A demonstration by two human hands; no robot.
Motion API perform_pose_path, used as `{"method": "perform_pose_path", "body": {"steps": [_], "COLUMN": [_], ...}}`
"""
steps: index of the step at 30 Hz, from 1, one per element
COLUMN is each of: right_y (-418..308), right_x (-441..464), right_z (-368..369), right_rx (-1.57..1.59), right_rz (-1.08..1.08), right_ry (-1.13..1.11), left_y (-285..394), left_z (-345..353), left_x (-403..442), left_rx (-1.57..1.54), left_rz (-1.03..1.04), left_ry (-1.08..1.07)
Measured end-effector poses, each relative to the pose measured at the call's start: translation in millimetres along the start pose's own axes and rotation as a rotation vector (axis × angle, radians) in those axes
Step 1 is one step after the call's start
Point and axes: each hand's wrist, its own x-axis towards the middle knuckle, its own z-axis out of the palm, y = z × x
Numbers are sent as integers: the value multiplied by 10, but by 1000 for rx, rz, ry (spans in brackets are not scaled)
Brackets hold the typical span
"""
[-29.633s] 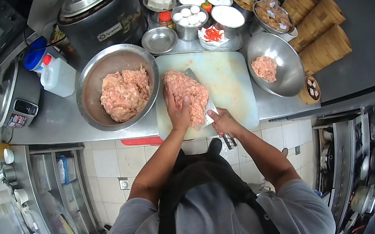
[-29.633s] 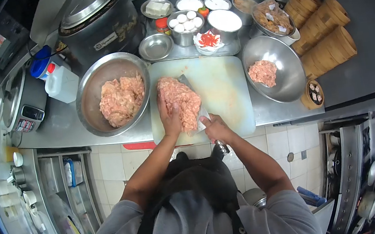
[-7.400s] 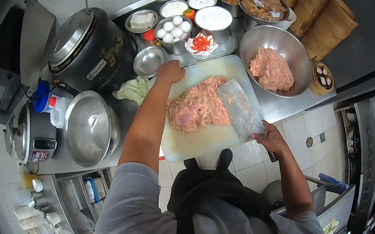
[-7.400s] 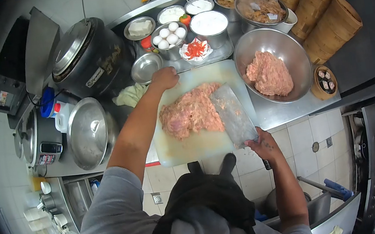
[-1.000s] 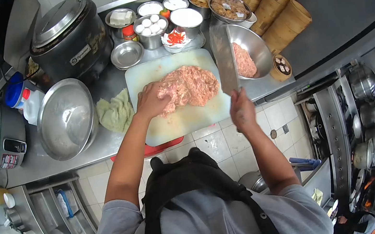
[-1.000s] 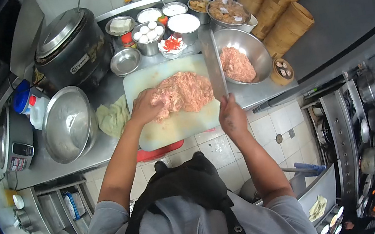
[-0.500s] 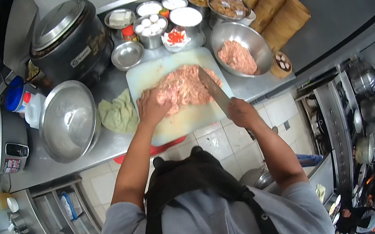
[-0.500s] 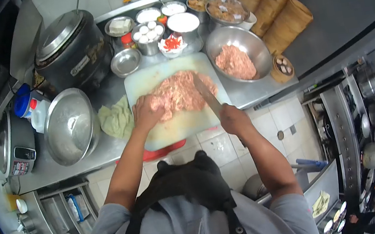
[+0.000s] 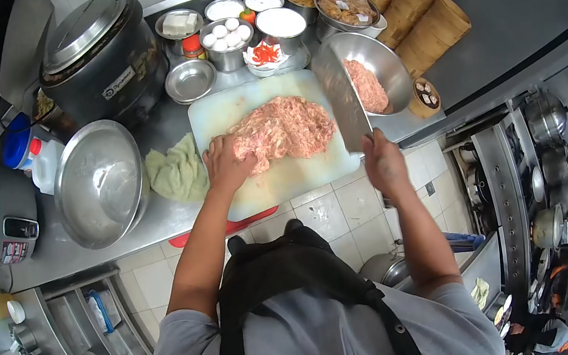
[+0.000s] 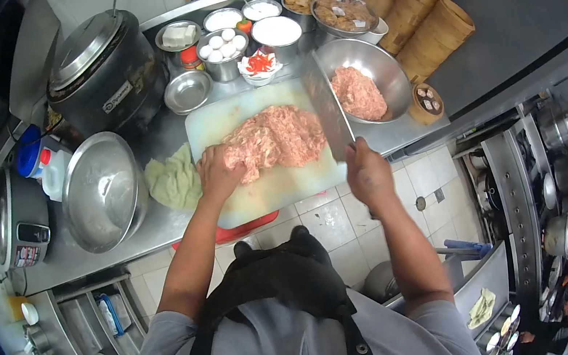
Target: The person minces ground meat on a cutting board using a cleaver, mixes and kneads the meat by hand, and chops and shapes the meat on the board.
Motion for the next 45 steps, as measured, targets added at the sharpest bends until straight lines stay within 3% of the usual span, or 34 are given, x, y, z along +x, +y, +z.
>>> {"method": "perform_pose_path", "body": {"steps": [1,2,5,9,11,13,14,17,21,23,24,27,29,31,33,34,35,37,41,43,45], "right_y": [32,228,623,-58,8,378,585,382,79,489,530,527,317,184,524,635,746,455,91,248,453], "right_x": [8,64,174,-3,39,95,159,122,-25,-1,17,64,-37,-104,-148,-132,-213,-135,-158,-92,-99], "right_z": [186,491,614,-119,163,581,653,172,93,535,499,176,-13,52,434,444,439,64,47,613,730], "right_rx": [33,36,-178,-57,2,-71,-290,-213,-45,-95,-253,-171,-39,-87,-143,-255,-207,-114,155,100,-187], "right_rz": [4,60,-83,-7,70,0,-52,-37,123,116,12,56,15,121,180,59,98,135,25,52,-76], "right_ry": [123,105,-240,-61,114,16,-205,-239,40,19,-187,-220,-49,46,-37,-216,-239,-266,77,145,-279], "left_y": [2,-12,-15,-44,-30,-29,-45,-43,-82,-93,-84,-70,-86,-86,-100,-105,-122,-118,-130,-174,-201], "left_z": [7,0,-6,-26,-19,0,11,-3,17,25,30,16,-8,-6,6,23,29,43,34,26,24], "left_x": [10,19,-46,-31,-18,-42,-28,29,-45,-41,-42,-38,-81,-46,-47,-46,-88,4,-69,-95,-113], "left_rx": [-9,-16,-2,-32,-19,-26,-37,-35,-45,-44,-46,-55,-59,-61,-57,-56,-53,-67,-68,-73,-114], "left_rz": [3,10,-8,37,31,30,35,53,60,46,39,18,48,70,75,68,64,73,116,136,148], "left_ry": [0,-3,-20,17,24,30,37,64,64,54,51,34,43,57,57,57,44,69,85,91,97]}}
